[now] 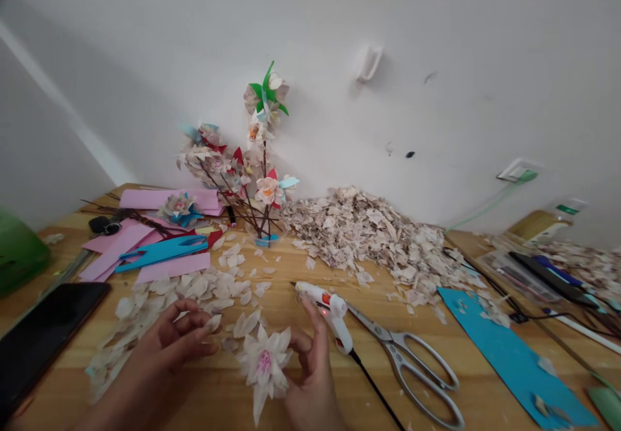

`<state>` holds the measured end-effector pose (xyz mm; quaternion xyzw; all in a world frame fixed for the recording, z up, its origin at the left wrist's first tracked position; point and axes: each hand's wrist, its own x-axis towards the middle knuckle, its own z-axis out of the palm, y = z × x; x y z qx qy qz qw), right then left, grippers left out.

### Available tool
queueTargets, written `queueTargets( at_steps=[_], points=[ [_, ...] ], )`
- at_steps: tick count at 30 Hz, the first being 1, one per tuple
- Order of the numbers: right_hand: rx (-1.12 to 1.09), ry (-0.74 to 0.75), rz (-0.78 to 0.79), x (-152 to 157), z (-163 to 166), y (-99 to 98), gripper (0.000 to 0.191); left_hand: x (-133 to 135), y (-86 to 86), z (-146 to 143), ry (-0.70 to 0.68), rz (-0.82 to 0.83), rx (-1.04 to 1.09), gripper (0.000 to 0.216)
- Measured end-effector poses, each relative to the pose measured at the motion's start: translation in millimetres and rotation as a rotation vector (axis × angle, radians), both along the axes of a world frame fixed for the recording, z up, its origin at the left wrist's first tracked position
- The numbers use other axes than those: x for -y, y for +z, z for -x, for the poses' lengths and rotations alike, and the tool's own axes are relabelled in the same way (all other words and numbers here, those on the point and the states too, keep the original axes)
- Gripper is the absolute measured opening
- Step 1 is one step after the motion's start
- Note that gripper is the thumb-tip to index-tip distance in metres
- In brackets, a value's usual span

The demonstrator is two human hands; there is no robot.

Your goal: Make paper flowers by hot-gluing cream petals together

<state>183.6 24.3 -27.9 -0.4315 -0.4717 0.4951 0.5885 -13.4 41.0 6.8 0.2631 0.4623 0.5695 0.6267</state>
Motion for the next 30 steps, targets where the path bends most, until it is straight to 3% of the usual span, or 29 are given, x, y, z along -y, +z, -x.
queueTargets(
  at_steps=[5, 19, 24, 30],
  points=[
    [-0.002, 0.063, 0.043, -4.6, -4.3, 6.3, 0.083, 1.8, 0.8, -0.5, -0.034, 0.036, 0.026, 0.044],
    [-0.026, 0.088, 0.054, -2.0, 1.7, 9.5, 0.075, 21.5, -7.1, -20.5, -0.334, 0.139, 0.209, 0.046],
    [-0.015, 0.088, 0.037, 0.5, 4.2, 6.9, 0.073, 23.8, 0.1, -20.4, -0.341, 0.18, 0.2, 0.046],
    [-0.001, 0.075, 0.057, 1.2, 8.1, 9.8, 0.074, 24.5, -6.1, -19.7, -0.38, 0.175, 0.217, 0.046]
  ],
)
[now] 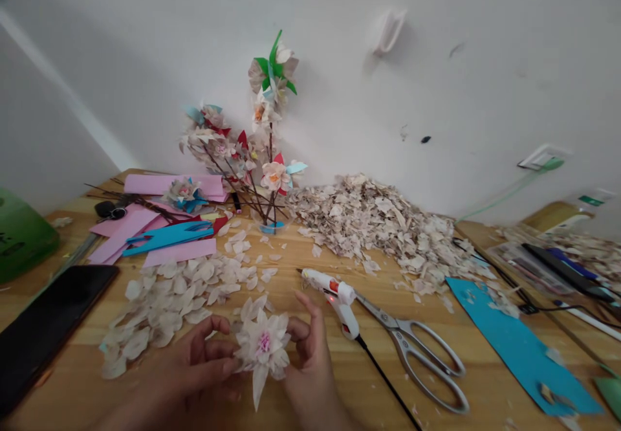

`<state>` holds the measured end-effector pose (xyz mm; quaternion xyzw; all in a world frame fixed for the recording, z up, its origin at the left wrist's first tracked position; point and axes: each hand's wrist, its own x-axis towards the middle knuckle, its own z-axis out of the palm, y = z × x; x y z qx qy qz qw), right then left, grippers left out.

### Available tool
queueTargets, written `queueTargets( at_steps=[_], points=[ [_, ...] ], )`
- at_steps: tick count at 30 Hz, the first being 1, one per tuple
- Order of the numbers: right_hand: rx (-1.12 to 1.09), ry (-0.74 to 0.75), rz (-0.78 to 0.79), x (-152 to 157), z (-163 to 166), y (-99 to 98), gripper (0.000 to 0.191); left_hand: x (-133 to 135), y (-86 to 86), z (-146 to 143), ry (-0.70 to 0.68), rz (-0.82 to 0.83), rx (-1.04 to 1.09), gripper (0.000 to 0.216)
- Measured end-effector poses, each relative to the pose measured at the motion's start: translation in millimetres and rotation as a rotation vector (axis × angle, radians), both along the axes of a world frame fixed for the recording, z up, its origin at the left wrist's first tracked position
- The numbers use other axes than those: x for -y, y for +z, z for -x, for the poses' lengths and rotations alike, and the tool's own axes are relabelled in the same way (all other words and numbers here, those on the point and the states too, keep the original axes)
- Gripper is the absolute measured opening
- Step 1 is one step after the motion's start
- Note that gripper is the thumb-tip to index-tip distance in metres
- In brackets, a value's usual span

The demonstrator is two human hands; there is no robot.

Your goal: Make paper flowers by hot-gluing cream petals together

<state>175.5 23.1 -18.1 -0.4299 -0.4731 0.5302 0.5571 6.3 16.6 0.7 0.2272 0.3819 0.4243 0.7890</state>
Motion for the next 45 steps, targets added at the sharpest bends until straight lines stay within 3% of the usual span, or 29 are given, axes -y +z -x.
queueTargets(
  at_steps=[7, 17, 22, 25, 30, 36, 41, 45],
  points=[
    [-0.006, -0.003, 0.098, 3.6, 3.0, 1.4, 0.077, 4.0, -1.2, -1.9, -0.004, -0.02, 0.039, 0.04],
    [0.003, 0.034, 0.027, 5.5, -3.2, -7.1, 0.073, 4.0, 10.8, -1.3, -0.013, -0.013, 0.059, 0.036],
    [-0.026, 0.013, 0.032, 3.0, -0.9, -0.9, 0.07, 4.0, 17.1, 2.2, -0.032, 0.033, 0.093, 0.022],
    [-0.123, 0.032, 0.124, -0.5, 1.8, 5.3, 0.07, 2.2, 12.6, 5.2, -0.04, 0.044, 0.091, 0.018],
    [-0.341, 0.13, 0.355, -0.6, 6.5, 7.3, 0.063, -1.5, 0.5, 4.1, 0.151, -0.235, -0.184, 0.037],
    [-0.356, 0.159, 0.381, 1.2, 12.6, 7.6, 0.064, -0.8, -3.7, -5.9, 0.263, -0.399, -0.418, 0.046],
    [-0.426, 0.181, 0.419, 0.4, 13.5, 14.6, 0.061, 2.4, 2.5, -6.8, 0.38, -0.548, -0.777, 0.057],
    [-0.448, 0.209, 0.44, 2.3, 12.3, 15.4, 0.064, 3.0, 9.0, -1.7, 0.401, -0.634, -0.836, 0.062]
  ],
)
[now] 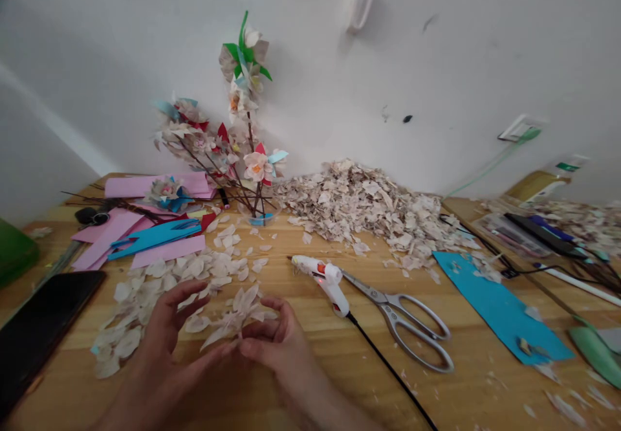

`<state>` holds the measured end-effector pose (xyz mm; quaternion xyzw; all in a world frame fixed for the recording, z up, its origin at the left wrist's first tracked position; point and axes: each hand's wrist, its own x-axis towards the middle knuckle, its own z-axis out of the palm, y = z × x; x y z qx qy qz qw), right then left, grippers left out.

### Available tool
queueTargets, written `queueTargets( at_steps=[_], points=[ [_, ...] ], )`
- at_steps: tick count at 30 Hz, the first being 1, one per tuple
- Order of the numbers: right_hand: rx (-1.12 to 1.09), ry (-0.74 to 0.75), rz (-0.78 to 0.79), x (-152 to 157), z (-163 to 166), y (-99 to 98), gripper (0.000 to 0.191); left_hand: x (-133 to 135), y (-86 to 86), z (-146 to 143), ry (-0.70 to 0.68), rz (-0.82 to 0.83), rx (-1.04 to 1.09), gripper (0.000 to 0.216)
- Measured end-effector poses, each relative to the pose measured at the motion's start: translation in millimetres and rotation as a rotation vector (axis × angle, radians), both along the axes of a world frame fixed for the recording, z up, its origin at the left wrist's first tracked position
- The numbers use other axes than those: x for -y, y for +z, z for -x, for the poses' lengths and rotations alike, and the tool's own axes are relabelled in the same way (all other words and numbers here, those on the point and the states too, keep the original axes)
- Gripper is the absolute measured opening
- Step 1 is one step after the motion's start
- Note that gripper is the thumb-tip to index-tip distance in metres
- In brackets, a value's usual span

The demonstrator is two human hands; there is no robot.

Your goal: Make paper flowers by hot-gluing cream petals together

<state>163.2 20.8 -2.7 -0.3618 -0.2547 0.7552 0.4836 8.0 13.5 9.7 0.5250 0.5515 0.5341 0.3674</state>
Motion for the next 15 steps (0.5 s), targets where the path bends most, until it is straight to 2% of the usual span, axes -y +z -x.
queueTargets(
  at_steps=[3, 8, 10, 15],
  points=[
    [0.013, 0.02, 0.032, 1.4, 0.9, -2.4, 0.063, 0.6, 2.1, 3.2, 0.021, -0.064, -0.078, 0.057],
    [0.035, 0.076, -0.007, 2.1, 2.9, -6.4, 0.064, 1.4, 0.2, 3.8, 0.01, -0.146, -0.178, 0.051],
    [0.034, 0.102, -0.012, 2.3, 2.3, -5.7, 0.064, 0.8, -0.8, 2.7, -0.031, -0.091, -0.158, 0.049],
    [0.016, 0.15, -0.026, 2.4, -0.2, -2.6, 0.062, -1.4, 2.4, -1.4, -0.124, 0.101, 0.099, 0.047]
  ],
)
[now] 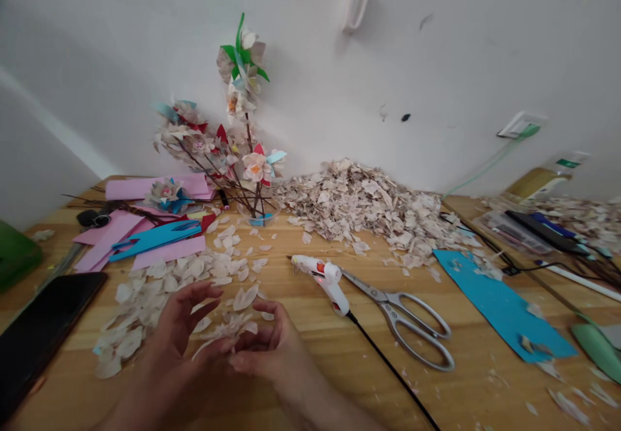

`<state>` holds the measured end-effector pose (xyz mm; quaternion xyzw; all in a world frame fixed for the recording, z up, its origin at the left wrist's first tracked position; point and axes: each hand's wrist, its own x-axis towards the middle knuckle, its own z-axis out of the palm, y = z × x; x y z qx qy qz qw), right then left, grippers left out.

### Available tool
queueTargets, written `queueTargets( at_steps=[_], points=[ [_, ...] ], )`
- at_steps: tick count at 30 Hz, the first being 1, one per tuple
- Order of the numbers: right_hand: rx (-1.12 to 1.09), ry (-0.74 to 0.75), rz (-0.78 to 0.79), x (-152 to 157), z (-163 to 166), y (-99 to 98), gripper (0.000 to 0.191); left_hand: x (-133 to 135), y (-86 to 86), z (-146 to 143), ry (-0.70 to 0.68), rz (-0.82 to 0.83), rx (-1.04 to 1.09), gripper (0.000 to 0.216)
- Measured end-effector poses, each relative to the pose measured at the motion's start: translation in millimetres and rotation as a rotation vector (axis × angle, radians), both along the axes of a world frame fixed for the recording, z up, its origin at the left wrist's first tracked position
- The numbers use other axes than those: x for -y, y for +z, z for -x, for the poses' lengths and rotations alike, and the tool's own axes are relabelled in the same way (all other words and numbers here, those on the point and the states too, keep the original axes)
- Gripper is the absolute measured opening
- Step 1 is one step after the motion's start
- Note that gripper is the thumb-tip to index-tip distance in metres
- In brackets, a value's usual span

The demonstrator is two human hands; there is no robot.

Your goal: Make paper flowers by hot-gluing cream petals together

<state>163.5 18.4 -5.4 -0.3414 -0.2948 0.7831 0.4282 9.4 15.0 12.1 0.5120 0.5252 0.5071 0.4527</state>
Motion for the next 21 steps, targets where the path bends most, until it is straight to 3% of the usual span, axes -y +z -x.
queueTargets(
  at_steps=[4, 10, 21],
  points=[
    [0.008, -0.013, 0.008, -0.6, 1.4, -1.5, 0.065, 0.0, 2.2, 0.1, 0.014, 0.031, -0.013, 0.048],
    [0.056, -0.092, 0.092, -2.9, 4.0, 5.2, 0.062, 0.1, -3.1, 1.5, 0.019, -0.066, -0.117, 0.059],
    [0.01, -0.036, 0.057, -5.0, 3.5, -5.3, 0.07, 0.8, -14.3, 2.7, -0.001, -0.086, -0.229, 0.043]
  ],
)
